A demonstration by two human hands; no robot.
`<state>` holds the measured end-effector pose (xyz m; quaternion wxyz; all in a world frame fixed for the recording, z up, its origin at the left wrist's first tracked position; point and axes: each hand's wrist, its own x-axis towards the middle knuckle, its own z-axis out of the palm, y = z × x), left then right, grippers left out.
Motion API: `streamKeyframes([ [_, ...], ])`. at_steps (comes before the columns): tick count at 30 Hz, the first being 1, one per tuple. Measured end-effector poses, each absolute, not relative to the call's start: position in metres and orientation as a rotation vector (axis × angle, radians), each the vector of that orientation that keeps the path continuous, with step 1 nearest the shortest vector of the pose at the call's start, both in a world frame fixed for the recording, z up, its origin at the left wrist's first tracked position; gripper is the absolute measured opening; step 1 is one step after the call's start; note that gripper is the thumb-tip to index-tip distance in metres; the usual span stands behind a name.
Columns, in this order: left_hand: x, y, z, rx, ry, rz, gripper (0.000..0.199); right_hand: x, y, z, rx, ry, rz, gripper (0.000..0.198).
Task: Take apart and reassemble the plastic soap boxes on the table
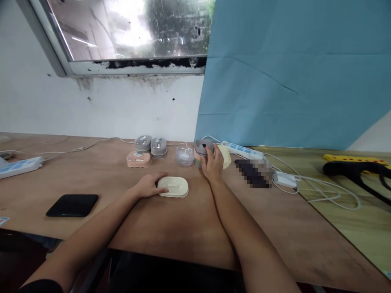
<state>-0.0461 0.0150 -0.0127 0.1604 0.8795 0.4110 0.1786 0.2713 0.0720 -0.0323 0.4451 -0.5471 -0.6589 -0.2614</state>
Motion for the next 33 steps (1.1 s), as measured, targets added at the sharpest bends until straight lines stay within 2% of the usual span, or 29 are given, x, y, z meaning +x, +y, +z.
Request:
streamKeyframes([
  [5,-0.045,0.014,-0.012,2.525,1.167,0.508,0.071,0.275,0.073,-0.033,-1.303,-1.589,-0.551,0.026],
  [14,-0.048,0.015,-0.017,2.455,1.174,0.647,0.064,0.270,0.061,-0.026,-1.124,-1.545,-0.511,0.012],
  [23,-0.056,0.019,-0.018,2.287,1.110,1.164,0.092,0.210,0.002,-0.038,-0.648,-1.963,-0.064,0.012],
  [25,-0.058,0.018,-0.017,2.337,1.006,1.237,0.087,0.202,-0.006,-0.043,-0.628,-1.981,0.015,0.016],
  [30,-0.056,0.017,-0.019,2.398,1.072,1.182,0.047,0.198,-0.012,-0.044,-0.928,-1.814,0.054,0.032],
  [33,-0.052,0.017,-0.018,2.374,1.241,1.090,0.045,0.202,-0.014,-0.035,-1.039,-1.858,0.067,0.042],
])
